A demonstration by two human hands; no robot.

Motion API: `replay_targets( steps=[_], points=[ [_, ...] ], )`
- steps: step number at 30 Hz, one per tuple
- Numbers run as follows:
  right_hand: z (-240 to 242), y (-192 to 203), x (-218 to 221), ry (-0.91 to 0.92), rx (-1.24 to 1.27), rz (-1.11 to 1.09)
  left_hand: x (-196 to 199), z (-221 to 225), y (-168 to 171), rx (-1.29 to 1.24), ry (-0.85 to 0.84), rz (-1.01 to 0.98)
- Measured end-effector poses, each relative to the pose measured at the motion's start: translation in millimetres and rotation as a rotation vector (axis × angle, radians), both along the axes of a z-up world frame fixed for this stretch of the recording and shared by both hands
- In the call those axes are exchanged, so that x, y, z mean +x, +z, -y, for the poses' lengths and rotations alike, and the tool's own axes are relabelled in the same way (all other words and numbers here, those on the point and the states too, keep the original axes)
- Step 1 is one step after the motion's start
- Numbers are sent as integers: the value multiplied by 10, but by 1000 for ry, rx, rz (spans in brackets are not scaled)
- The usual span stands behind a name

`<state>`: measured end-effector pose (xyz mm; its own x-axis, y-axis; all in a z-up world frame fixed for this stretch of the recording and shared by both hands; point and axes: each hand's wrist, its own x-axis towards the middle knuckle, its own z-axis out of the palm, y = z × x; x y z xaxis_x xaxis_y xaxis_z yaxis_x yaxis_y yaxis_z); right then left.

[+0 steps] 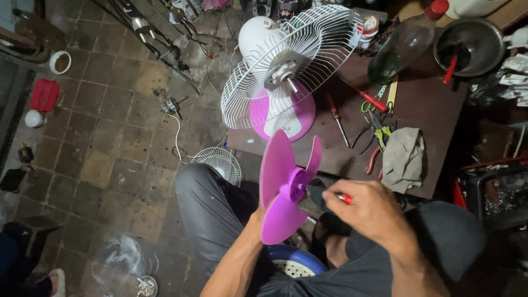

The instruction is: Attaching the purple fan blades and the white front grill to an electric desk fan.

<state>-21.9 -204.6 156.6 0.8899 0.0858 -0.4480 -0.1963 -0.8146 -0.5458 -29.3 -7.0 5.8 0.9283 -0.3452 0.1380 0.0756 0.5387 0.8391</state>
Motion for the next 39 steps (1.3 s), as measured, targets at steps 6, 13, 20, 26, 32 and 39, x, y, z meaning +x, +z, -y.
replay_targets(
  steps=[6, 13, 20, 26, 32, 39],
  points=[
    [-331, -305, -137, 81, -237, 32, 160, 101, 657, 901, 134, -603],
    [-468, -577, -297, 20, -369, 204, 184, 127, 508, 897, 182, -719],
    [114, -287, -88, -96, -399, 30, 28, -186, -243, 1136, 477, 495],
    [190, 2, 66, -283, -5, -20, -266, -280, -188, 1043, 517, 521],
    [241, 109, 63, -270, 176, 19, -128, -229, -115, 952, 544, 547],
    [184, -152, -119, 157, 158, 559, -135, -252, -52, 835, 541, 583]
  ],
)
